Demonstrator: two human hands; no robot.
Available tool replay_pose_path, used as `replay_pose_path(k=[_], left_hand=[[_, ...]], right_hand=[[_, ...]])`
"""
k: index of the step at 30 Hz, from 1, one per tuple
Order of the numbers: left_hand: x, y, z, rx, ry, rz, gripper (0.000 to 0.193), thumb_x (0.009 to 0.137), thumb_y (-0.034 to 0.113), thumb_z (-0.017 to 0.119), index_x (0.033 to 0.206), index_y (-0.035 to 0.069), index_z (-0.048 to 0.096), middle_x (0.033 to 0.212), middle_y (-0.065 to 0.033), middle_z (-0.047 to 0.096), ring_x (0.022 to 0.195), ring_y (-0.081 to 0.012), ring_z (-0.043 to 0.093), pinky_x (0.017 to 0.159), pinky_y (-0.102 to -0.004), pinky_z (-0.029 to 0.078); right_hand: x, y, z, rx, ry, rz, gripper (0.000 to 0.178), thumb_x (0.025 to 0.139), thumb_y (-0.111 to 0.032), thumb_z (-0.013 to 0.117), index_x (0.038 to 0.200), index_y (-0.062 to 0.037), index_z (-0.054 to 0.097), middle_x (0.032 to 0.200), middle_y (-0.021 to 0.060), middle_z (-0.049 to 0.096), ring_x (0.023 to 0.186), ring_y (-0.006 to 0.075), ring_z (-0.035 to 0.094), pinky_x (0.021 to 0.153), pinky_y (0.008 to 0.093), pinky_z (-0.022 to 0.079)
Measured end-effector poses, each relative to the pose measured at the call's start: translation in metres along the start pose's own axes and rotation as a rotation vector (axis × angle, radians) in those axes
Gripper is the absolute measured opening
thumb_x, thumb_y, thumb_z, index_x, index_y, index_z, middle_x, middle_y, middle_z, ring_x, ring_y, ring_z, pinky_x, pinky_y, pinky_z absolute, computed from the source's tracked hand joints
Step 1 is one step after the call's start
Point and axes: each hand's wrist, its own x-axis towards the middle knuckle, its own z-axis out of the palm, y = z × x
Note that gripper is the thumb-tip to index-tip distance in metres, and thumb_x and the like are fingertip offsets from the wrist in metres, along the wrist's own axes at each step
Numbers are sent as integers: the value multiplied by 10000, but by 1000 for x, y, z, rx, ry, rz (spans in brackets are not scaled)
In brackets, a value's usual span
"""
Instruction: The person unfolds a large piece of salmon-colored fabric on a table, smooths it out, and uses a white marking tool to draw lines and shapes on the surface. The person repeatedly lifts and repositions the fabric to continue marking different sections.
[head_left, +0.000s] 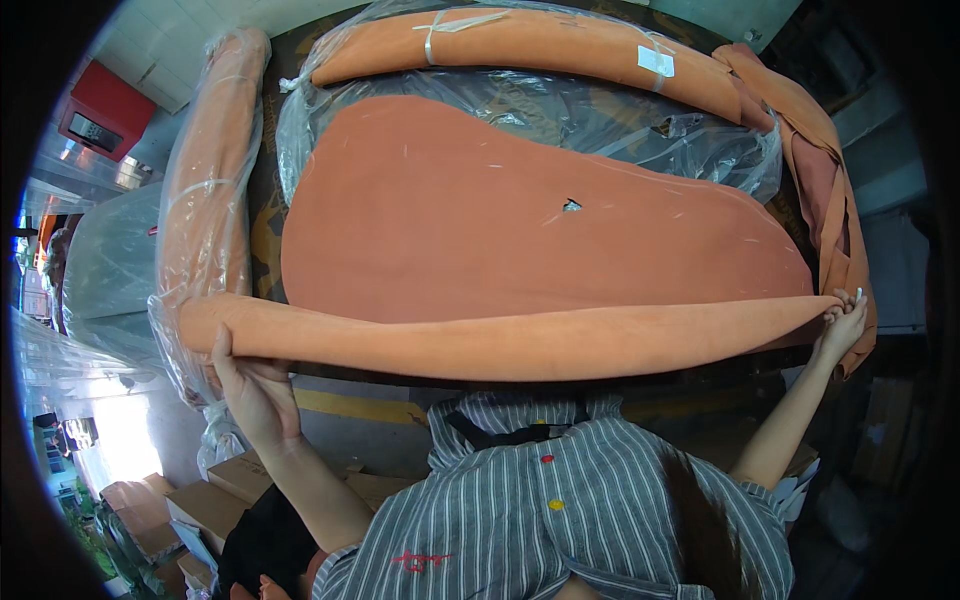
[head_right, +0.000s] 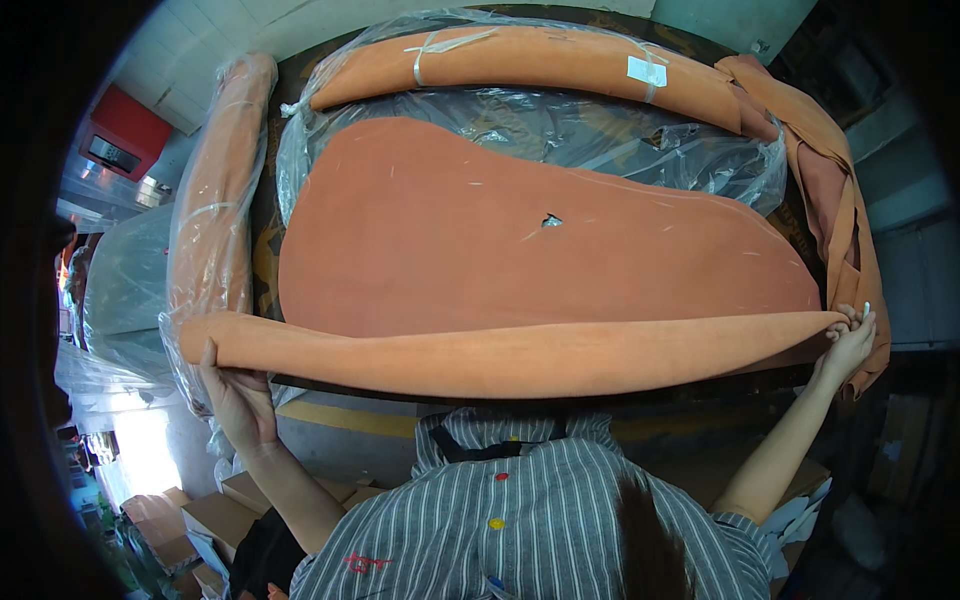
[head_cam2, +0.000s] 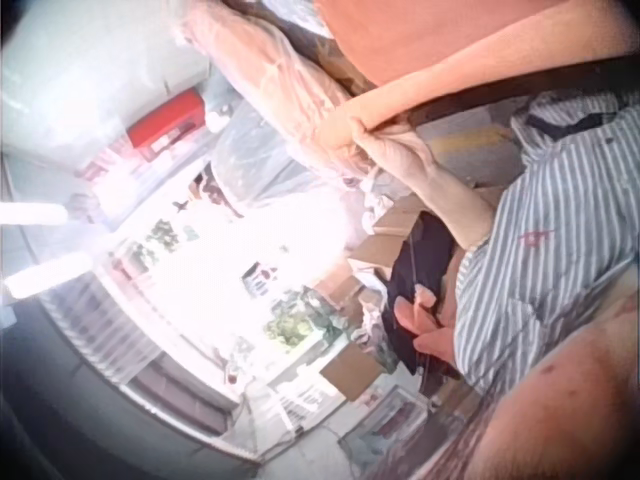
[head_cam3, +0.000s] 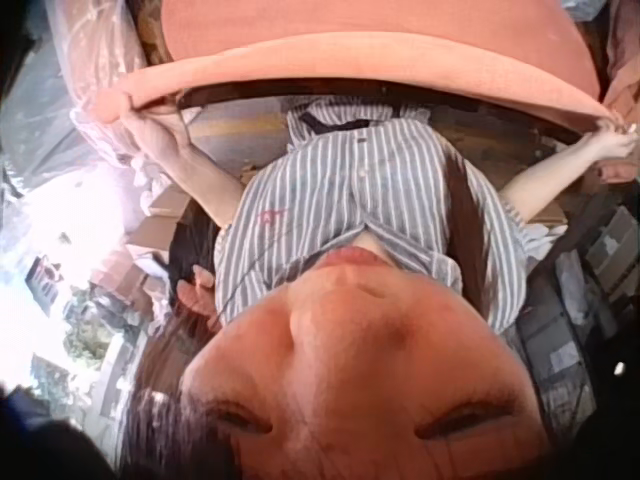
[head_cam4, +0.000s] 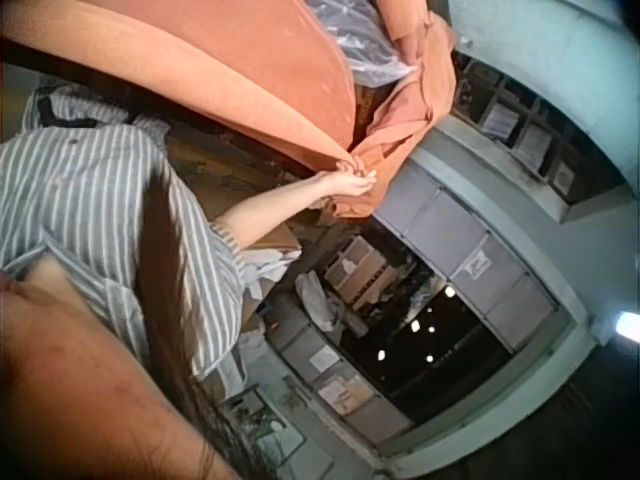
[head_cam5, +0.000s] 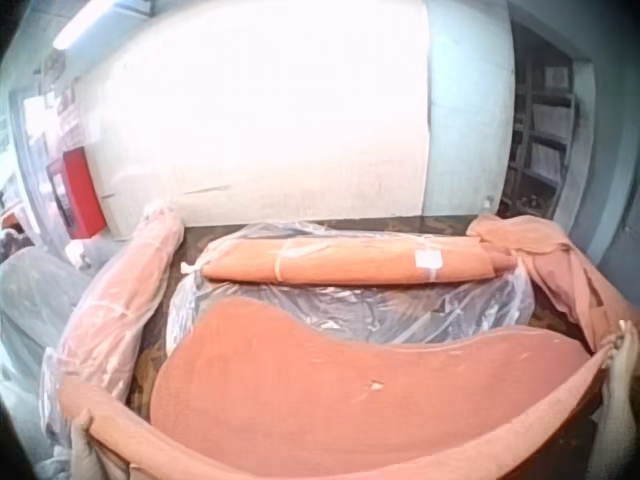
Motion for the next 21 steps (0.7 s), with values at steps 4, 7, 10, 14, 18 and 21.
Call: replay_pose_path(k=[4, 7, 10, 14, 18, 21], left_hand=[[-8, -32, 47, 269, -207, -184, 610, 1065, 425, 470, 1506, 15, 370, 1377, -233, 541, 1204, -296, 599, 997, -387, 494], [-9, -44, -18, 585, -348, -534, 577, 1064, 479, 444, 1289, -35, 575, 1153, -212, 675, 1008, -246, 692, 826, -325, 546], [-8, -59, -38, 780, -348, -820, 663, 1048, 562, 425, 1057, -50, 677, 867, -151, 739, 743, -192, 727, 609, -273, 542], [-10, -76, -27, 717, -208, -849, 644, 1041, 551, 455, 1067, -54, 675, 903, -175, 743, 759, -189, 737, 527, -235, 529], [3, -94, -39, 514, -163, -825, 592, 1032, 494, 519, 1094, -79, 652, 884, -207, 746, 714, -211, 746, 472, -218, 508], [19, -78, -46, 590, -315, -870, 540, 1028, 438, 553, 1105, -89, 638, 858, -218, 746, 668, -227, 745, 461, -226, 508]], right_hand=[[-78, 17, 42, -91, 56, -211, 358, 1115, -324, 362, 1094, 3, 508, 1116, 155, 706, 566, 99, 563, 482, 228, 429], [-119, 54, 16, -312, -96, -293, 353, 1121, -296, 348, 1081, 11, 517, 1096, 142, 713, 540, 97, 544, 482, 242, 419], [-172, 67, -8, -558, -101, -252, 365, 1121, -313, 348, 1061, -8, 540, 1164, 79, 718, 497, 87, 502, 478, 233, 401], [-199, 75, 0, -486, -163, -135, 377, 1123, -319, 333, 1090, -5, 541, 1181, 76, 715, 503, 80, 499, 459, 222, 403], [-187, 90, 26, -441, -121, -165, 353, 1121, -320, 336, 1072, -13, 504, 1074, 118, 715, 513, 71, 481, 430, 212, 398], [-171, 89, 31, -359, -68, -79, 359, 1121, -329, 335, 1042, -18, 494, 956, 105, 694, 499, 70, 463, 416, 217, 388]])
